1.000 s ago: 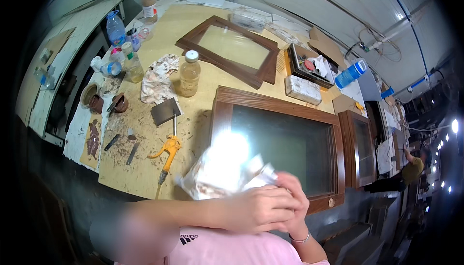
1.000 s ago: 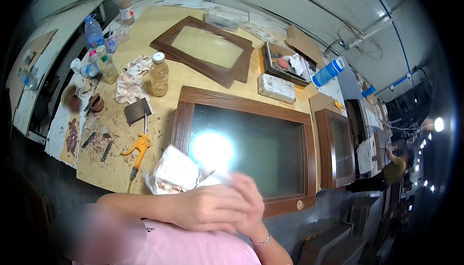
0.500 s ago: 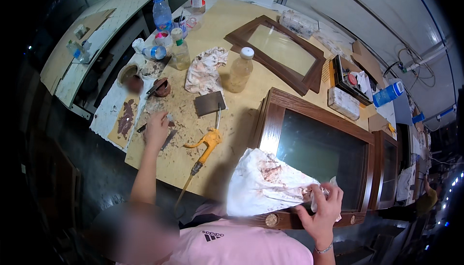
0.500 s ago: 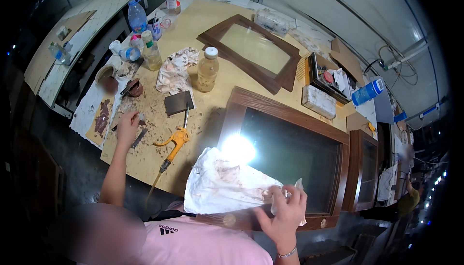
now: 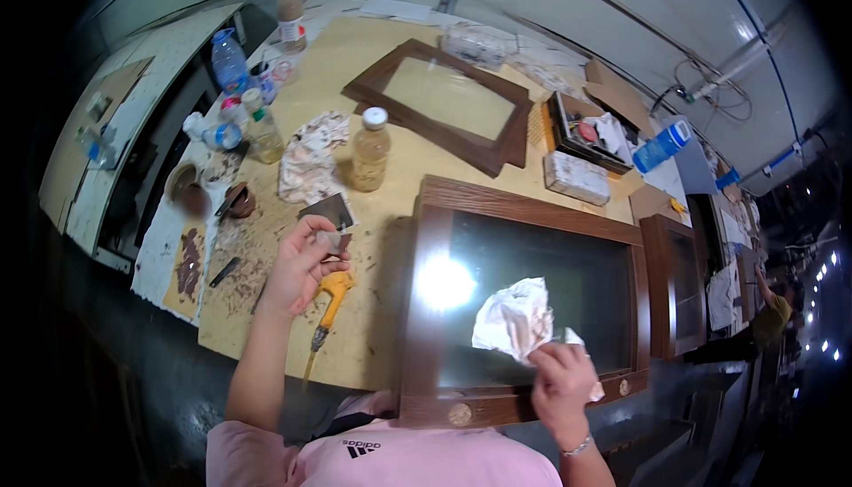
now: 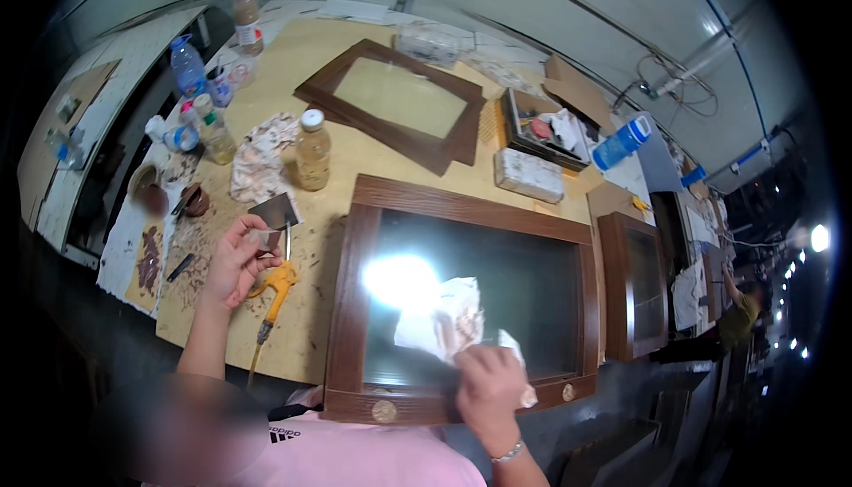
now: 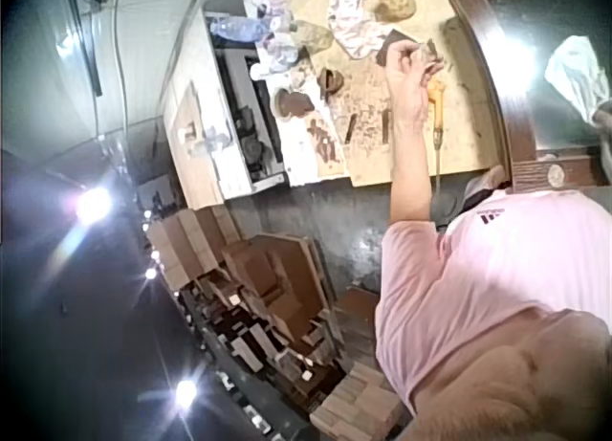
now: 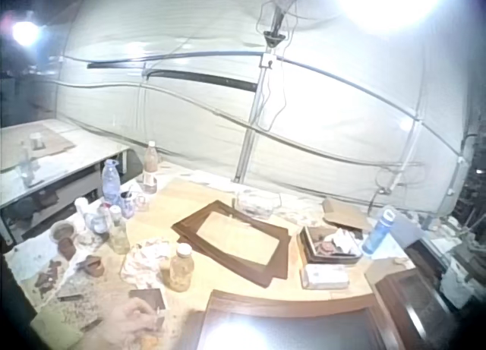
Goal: The person cleans glass panes in wooden furniture doors by wiping them with a cloth, applying liquid from a bottle, and scraping the corners with a small tool.
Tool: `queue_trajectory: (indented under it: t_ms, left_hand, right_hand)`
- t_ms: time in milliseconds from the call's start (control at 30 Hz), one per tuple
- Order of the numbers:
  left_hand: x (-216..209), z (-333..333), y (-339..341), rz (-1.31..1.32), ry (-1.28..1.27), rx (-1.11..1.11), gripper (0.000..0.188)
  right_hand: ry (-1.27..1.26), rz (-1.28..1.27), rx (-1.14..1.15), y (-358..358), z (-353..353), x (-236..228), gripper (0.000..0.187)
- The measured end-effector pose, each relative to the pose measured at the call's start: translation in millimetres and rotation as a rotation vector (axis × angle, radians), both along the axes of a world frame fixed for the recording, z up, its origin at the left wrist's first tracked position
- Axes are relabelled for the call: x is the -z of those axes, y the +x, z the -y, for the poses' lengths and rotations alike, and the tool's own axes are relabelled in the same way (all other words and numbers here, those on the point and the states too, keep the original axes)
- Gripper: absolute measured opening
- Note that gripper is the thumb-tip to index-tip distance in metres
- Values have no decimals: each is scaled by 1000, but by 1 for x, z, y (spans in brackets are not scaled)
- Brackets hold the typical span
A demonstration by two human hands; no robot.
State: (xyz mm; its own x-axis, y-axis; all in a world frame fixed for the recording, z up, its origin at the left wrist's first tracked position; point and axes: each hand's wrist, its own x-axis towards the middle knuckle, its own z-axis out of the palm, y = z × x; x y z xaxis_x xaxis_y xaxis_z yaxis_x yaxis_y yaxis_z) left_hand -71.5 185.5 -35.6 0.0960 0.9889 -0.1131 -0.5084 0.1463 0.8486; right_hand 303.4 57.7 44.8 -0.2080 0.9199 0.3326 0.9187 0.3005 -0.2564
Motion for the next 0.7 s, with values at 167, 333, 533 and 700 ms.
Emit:
queue_trajectory:
  t_ms: [167,333,533,700]
  left_hand:
    - [-11,-8,54,-396,313,19,28]
    - [-30,10,77,-866,598,35,28]
    - [-21,-59,87,-1014,731,-69,24]
    - [-19,-98,86,-982,688,-98,21]
  right_hand:
    - [25,-59,-131,-24,1,5,14]
    - [86,-36,-11,-25,7,23,19]
    - [122,33,83,-37,5,19,33]
    - [132,44,102,-37,3,21,31]
